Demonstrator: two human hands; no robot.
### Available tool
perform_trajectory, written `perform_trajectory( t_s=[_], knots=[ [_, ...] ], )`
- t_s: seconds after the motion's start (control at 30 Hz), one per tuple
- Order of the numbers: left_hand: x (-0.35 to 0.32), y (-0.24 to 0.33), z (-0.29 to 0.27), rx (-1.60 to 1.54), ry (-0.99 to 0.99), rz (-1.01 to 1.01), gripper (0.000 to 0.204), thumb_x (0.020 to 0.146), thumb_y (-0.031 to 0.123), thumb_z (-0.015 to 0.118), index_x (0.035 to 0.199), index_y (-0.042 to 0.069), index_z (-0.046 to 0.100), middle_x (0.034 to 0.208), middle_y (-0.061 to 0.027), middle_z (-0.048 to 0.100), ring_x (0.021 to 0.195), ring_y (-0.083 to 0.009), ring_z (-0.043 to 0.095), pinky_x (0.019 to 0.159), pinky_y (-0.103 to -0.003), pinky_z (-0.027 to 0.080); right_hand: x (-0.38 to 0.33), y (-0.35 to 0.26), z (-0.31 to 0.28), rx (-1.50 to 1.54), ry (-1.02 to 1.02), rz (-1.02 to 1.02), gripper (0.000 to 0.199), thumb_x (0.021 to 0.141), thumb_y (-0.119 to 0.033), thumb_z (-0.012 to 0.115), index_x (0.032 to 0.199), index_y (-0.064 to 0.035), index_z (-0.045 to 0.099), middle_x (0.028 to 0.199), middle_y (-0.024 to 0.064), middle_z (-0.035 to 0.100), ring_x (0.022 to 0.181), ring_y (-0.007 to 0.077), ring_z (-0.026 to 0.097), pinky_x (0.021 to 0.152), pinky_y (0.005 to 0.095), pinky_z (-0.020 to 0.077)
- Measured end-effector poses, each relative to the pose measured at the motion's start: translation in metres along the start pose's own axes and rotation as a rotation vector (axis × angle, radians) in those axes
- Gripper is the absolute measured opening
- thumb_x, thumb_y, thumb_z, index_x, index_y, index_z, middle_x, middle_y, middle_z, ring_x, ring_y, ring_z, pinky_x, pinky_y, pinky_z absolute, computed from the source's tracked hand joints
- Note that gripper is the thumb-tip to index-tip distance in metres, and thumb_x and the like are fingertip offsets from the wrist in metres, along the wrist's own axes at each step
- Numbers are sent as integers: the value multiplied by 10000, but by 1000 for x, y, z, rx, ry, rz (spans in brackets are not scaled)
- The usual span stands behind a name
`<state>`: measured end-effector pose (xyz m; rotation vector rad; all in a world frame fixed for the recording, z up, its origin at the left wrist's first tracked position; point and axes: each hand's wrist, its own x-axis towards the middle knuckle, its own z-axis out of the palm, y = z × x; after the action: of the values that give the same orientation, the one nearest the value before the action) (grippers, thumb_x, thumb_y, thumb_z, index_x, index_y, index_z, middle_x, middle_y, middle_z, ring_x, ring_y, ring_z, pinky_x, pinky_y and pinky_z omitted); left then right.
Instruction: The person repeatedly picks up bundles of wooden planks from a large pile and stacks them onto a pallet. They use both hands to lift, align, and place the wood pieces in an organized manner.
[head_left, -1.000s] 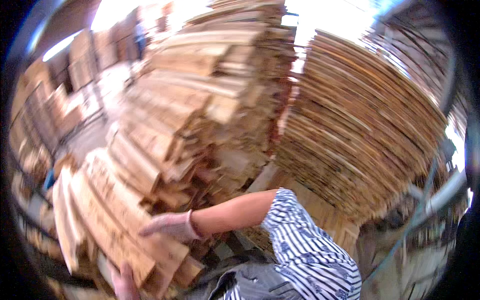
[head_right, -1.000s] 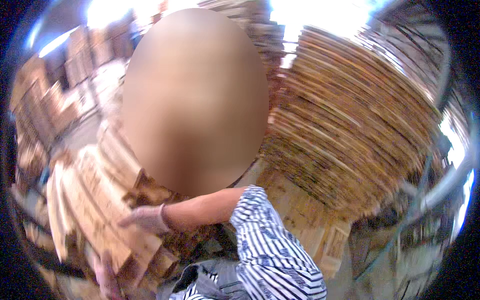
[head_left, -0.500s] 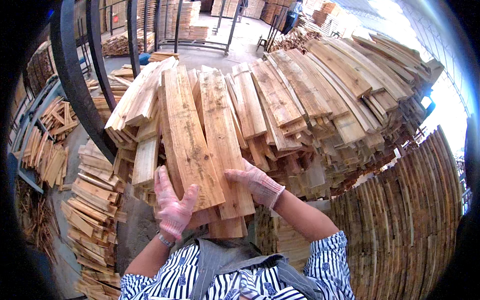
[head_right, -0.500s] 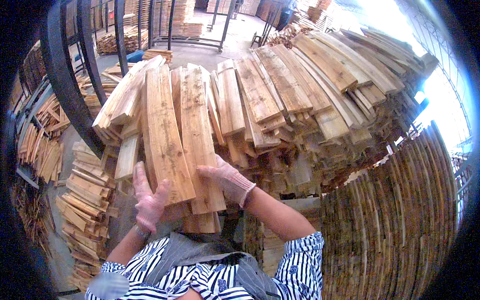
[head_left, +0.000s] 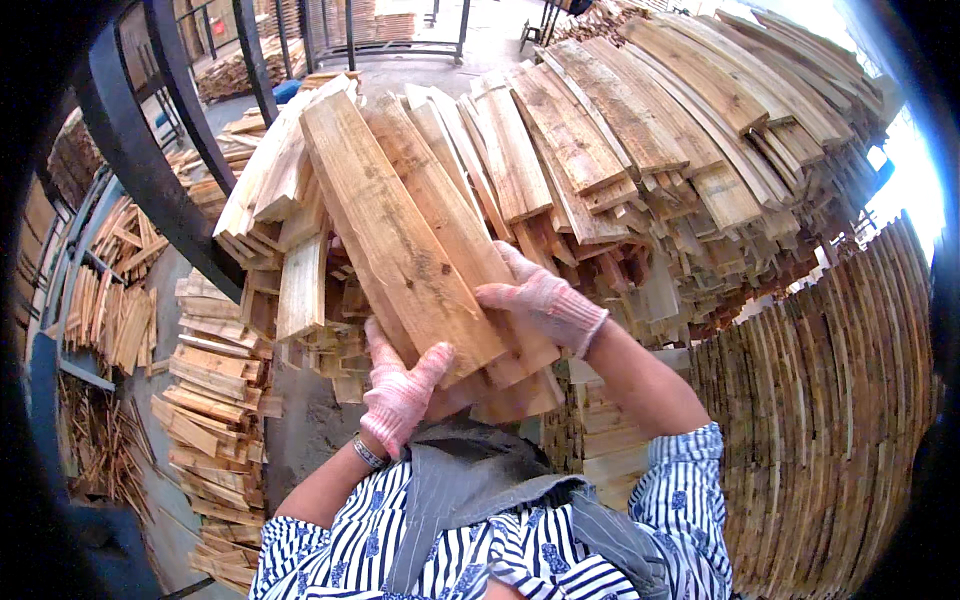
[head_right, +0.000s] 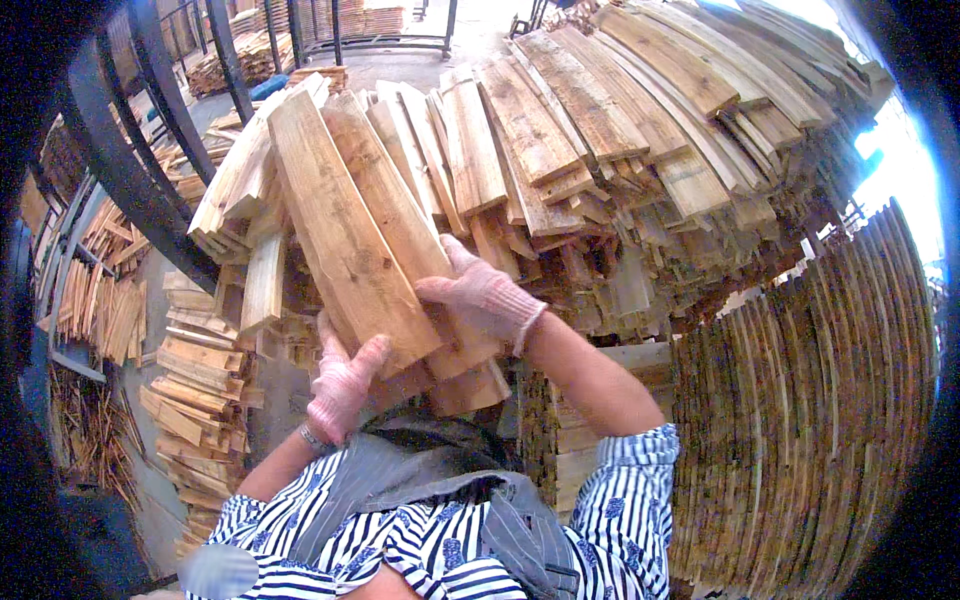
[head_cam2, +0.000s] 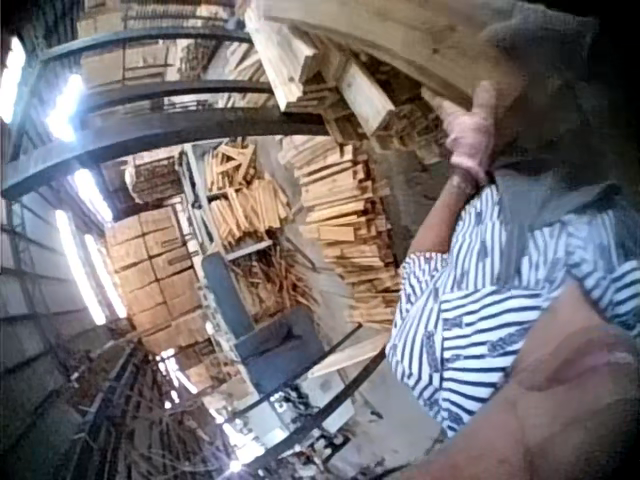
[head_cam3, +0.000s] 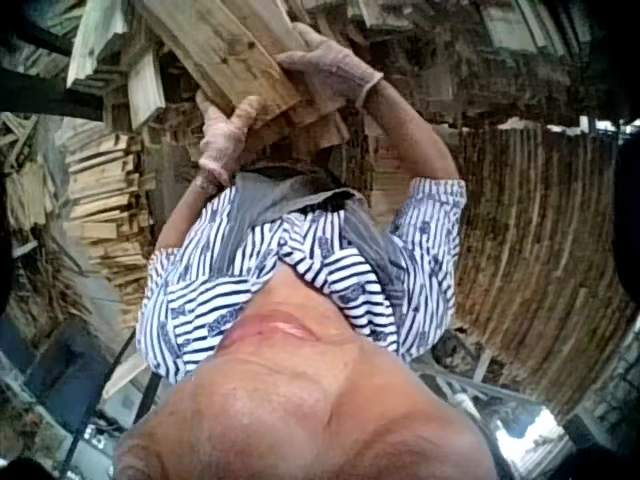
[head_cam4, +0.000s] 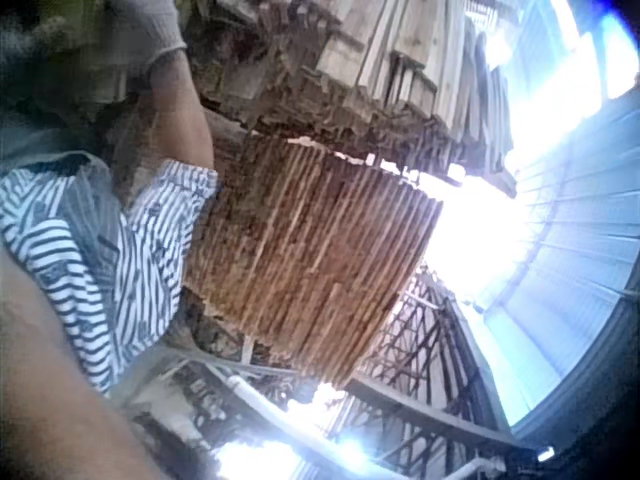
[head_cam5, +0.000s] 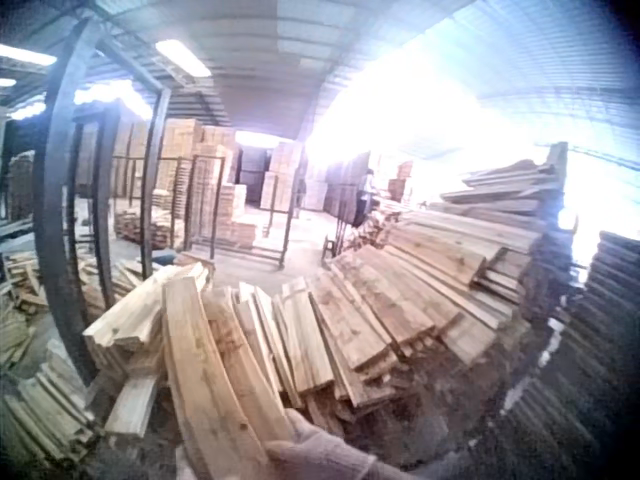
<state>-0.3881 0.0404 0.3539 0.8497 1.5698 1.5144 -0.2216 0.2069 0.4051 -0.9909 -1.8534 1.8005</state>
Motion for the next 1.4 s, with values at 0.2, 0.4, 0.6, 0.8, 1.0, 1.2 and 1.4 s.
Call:
perform_trajectory(
  t_s=[0.2, 0.4, 0.6, 0.8, 1.0, 1.2, 1.4],
  knots=[
    [64, -7, -24, -614, -248, -232, 652, 978, 415, 624, 1439, 9, 404, 1392, -114, 523, 1271, -243, 516, 1119, -393, 396, -24, 39, -17, -327, 4, -272, 773, 863, -309, 672, 1491, -1, 344, 1414, 158, 507, 1290, 249, 496, 1106, 359, 388],
    [75, -6, -71, -515, -365, -384, 689, 971, 515, 534, 1489, 82, 395, 1480, -142, 439, 1330, -304, 458, 1091, -482, 412, -6, 64, 45, -360, 218, -203, 916, 820, -400, 691, 1550, -56, 258, 1406, 245, 534, 1283, 369, 543, 1062, 403, 445],
    [95, 2, -81, -175, -254, -41, 733, 918, 500, 600, 1462, 50, 402, 1440, -172, 454, 1284, -324, 475, 1062, -507, 426, -41, 63, 58, -198, 360, -373, 929, 830, -333, 727, 1555, -18, 238, 1513, 230, 426, 1375, 320, 458, 1121, 366, 384],
    [144, 3, -40, 148, -492, 154, 715, 872, 378, 676, 1425, 12, 409, 1317, -178, 536, 1100, -329, 585, 943, -478, 524, -121, 84, 52, -353, 756, -590, 943, 832, -224, 778, 1551, 9, 213, 1493, 238, 433, 1394, 316, 424, 1125, 346, 360],
    [124, -27, 90, 253, -795, 241, 514, 883, 258, 702, 1295, -12, 557, 1214, -167, 642, 1067, -301, 630, 910, -413, 530, -147, 96, 13, -214, 952, -366, 1009, 828, -307, 792, 1542, 31, 164, 1464, 235, 446, 1373, 311, 440, 1105, 372, 378],
    [143, -39, 199, 299, -1130, 198, 442, 814, 209, 811, 1169, -13, 669, 1181, -154, 685, 1041, -271, 640, 914, -402, 531, -194, 125, -19, -563, 1408, -251, 938, 793, -280, 812, 1512, 6, 283, 1400, 261, 493, 1296, 399, 513, 1076, 433, 435],
    [166, -105, 272, 423, -1643, 462, 472, 777, 116, 857, 1190, 20, 650, 1163, -93, 668, 1057, -216, 607, 896, -368, 542, -210, 164, -14, -538, 1616, 13, 754, 745, -231, 819, 1374, -68, 436, 1180, 182, 631, 1083, 388, 625, 927, 442, 510]
  ],
)
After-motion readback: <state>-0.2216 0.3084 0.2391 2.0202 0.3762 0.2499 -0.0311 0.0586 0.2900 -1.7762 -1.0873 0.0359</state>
